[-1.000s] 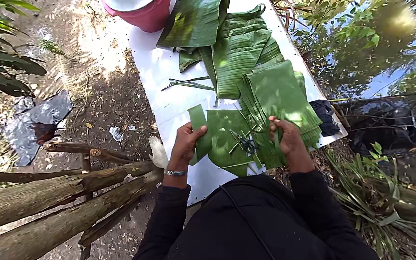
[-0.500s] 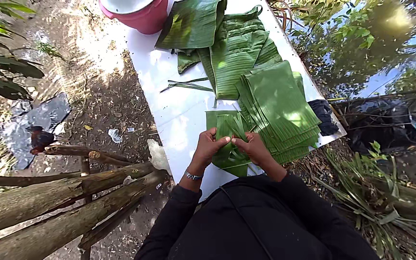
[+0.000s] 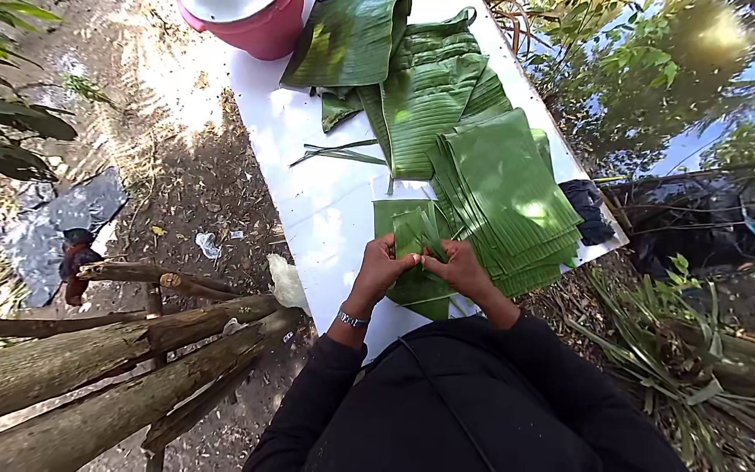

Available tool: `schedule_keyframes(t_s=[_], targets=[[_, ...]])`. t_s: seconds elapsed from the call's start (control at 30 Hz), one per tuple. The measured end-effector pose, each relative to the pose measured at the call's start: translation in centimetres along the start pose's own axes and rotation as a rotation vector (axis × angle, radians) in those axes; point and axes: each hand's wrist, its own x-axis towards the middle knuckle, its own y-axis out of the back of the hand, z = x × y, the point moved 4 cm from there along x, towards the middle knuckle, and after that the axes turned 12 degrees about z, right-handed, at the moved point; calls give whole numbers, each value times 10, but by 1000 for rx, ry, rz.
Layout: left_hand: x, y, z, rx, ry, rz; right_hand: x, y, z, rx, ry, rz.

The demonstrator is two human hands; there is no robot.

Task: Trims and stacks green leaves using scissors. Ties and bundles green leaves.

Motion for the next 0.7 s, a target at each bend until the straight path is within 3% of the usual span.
schedule_keyframes(t_s=[0.27,0.7], targets=[[-3,-3,0,-12,18,-96,-5,1,-3,-23,62,-62],[0,-3,-8,-17,35,-144,-7,-4,3,-192,236,4]])
